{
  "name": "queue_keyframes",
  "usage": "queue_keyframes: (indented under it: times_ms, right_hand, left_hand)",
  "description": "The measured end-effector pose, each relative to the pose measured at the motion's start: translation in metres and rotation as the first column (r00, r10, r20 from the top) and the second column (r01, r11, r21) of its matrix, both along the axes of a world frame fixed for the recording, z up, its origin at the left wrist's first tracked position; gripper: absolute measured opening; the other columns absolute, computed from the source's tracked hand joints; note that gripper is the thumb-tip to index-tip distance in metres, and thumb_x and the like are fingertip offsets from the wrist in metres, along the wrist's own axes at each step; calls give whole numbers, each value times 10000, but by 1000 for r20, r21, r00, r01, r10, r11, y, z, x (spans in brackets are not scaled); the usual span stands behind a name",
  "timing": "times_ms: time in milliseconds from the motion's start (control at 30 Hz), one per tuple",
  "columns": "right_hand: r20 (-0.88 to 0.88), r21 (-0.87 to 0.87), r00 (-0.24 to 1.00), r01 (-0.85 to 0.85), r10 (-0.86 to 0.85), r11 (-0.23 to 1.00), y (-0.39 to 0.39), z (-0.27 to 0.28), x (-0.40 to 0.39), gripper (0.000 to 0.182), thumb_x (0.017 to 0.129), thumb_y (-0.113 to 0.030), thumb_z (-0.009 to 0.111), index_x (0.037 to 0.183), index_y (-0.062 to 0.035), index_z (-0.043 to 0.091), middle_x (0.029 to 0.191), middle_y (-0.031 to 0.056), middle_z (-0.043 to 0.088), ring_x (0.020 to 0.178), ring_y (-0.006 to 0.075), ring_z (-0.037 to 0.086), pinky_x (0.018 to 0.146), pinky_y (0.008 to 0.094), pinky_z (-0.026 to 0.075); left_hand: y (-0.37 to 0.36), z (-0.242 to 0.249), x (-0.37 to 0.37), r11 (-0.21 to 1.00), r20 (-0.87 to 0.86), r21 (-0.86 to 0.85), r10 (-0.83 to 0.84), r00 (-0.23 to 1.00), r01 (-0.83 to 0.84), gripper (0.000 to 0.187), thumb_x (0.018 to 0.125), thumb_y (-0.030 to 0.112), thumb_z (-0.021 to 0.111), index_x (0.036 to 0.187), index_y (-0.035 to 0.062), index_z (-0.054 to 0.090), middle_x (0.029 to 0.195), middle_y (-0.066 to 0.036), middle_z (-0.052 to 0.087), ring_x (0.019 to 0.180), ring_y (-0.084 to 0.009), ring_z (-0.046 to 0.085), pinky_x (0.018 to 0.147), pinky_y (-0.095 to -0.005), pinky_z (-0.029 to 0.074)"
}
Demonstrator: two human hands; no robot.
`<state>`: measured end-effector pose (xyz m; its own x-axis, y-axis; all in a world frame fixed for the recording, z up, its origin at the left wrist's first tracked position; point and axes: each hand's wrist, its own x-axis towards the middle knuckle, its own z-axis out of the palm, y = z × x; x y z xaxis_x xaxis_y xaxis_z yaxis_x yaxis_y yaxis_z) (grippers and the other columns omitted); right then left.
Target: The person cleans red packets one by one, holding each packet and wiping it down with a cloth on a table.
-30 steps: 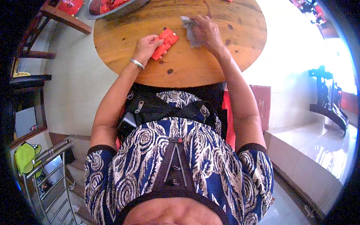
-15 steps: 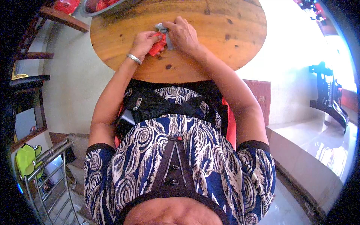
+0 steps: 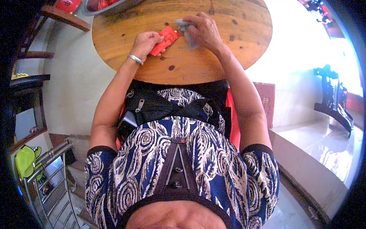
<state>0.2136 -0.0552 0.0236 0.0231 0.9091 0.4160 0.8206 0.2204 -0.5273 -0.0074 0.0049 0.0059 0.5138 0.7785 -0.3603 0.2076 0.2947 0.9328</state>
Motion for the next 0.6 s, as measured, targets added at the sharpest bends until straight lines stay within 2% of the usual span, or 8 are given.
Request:
queue_keyframes:
  times_ms: [67, 100, 167, 267, 467, 600]
  right_hand:
    - [-144, -65, 980, -145, 135, 987, 1, 4, -7, 345, 760, -58, 531, 1075, -113, 660, 907, 138, 584, 814, 316, 594, 749, 390, 482]
    - [-147, -65, 980, -141, 131, 988, 1, -1, -12, 345, 760, -58, 531, 1075, -113, 660, 907, 138, 584, 814, 316, 594, 749, 390, 482]
    - [-14, 6, 977, -213, 213, 977, 1, -13, -23, 356, 760, -48, 520, 1080, -119, 657, 913, 138, 571, 833, 317, 591, 756, 390, 478]
    - [75, -56, 976, -200, 204, 978, -3, -8, -26, 373, 753, -33, 514, 1089, -122, 650, 911, 139, 558, 849, 324, 586, 771, 393, 472]
    - [128, -234, 932, -304, 340, 923, -4, 2, -6, 390, 719, -21, 529, 1075, -122, 654, 902, 142, 556, 849, 331, 575, 780, 397, 464]
    - [178, -216, 904, -349, 388, 912, -6, 6, 4, 363, 714, -26, 530, 1033, -123, 673, 880, 134, 557, 843, 321, 569, 769, 391, 462]
  left_hand:
    - [-1, 2, 0, 1000, 20, -9, 17, 1000, -16, 165, 887, 131, 604, 902, -32, 625, 779, -111, 674, 573, -168, 663, 422, -260, 521]
    - [-1, 2, 1, 999, 42, -19, 33, 999, -32, 169, 879, 106, 605, 900, -59, 626, 779, -130, 677, 563, -176, 666, 407, -258, 516]
    - [-1, 0, 1, 999, 53, -16, 34, 998, -33, 170, 881, 107, 602, 906, -59, 625, 783, -131, 678, 566, -176, 667, 411, -257, 518]
    - [-1, -2, 0, 999, 63, -10, 35, 997, -35, 170, 885, 108, 597, 916, -57, 623, 788, -132, 679, 572, -175, 668, 419, -254, 523]
    - [-1, 0, -1, 1000, 40, -15, 23, 999, -22, 172, 888, 134, 605, 936, -31, 619, 796, -115, 676, 581, -161, 660, 442, -254, 533]
    - [1, -3, -1, 1000, 26, -23, -1, 1000, 2, 178, 890, 162, 617, 944, -8, 613, 801, -96, 672, 591, -150, 656, 449, -253, 534]
